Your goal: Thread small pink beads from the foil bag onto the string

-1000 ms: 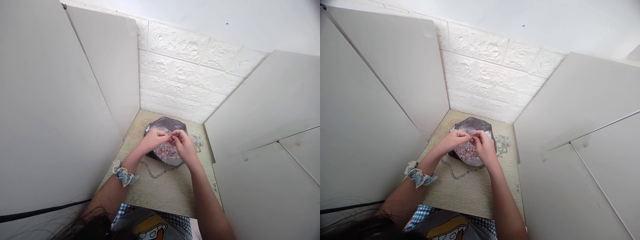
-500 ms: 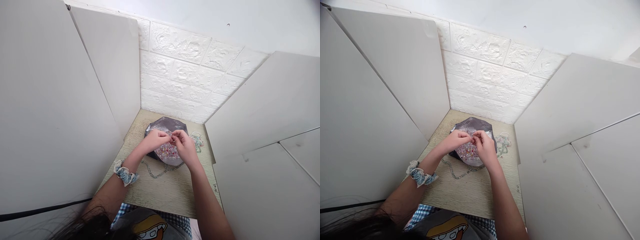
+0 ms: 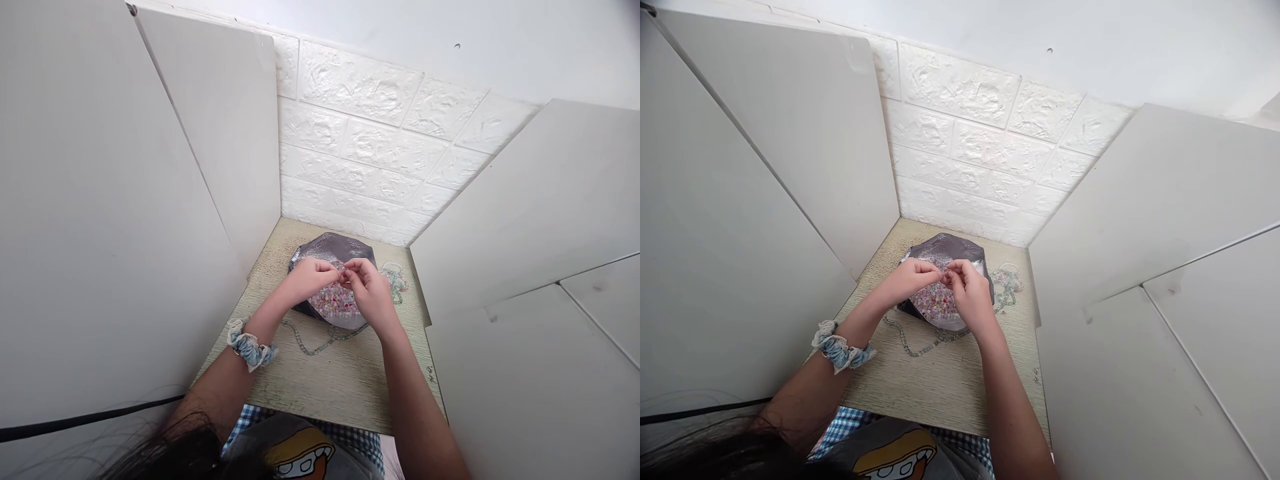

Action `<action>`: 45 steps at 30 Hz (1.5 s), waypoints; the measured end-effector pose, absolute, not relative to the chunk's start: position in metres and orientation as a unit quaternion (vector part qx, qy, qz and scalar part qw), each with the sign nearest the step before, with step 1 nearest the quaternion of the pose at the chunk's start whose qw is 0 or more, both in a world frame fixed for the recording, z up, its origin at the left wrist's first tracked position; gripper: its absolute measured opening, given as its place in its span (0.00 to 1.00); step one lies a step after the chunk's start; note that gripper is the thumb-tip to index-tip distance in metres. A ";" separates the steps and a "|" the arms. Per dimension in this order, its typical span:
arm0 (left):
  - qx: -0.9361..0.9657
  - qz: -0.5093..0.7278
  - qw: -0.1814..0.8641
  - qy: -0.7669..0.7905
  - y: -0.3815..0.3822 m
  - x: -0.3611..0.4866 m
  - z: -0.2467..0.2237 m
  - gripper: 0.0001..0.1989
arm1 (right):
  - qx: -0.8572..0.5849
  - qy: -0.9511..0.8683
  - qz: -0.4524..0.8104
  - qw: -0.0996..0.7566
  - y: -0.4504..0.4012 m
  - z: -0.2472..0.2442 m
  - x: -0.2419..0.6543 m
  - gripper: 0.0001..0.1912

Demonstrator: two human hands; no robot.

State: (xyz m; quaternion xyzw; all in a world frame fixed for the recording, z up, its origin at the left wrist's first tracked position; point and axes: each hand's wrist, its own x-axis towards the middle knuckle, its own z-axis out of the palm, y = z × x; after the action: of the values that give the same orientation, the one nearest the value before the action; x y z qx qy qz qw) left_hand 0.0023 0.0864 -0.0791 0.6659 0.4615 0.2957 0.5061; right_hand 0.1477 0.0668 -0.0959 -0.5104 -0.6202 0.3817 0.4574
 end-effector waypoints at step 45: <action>0.442 0.289 0.797 0.293 0.087 -0.001 -0.076 0.29 | -0.451 -0.688 0.216 0.526 0.063 -0.082 0.155 0.07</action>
State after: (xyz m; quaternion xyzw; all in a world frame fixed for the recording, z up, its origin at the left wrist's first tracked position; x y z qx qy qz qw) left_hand -0.0010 0.0873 -0.0760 0.4417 0.2930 0.2885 0.7974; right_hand 0.1547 0.0632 -0.0823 -0.4511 -0.6881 0.2156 0.5258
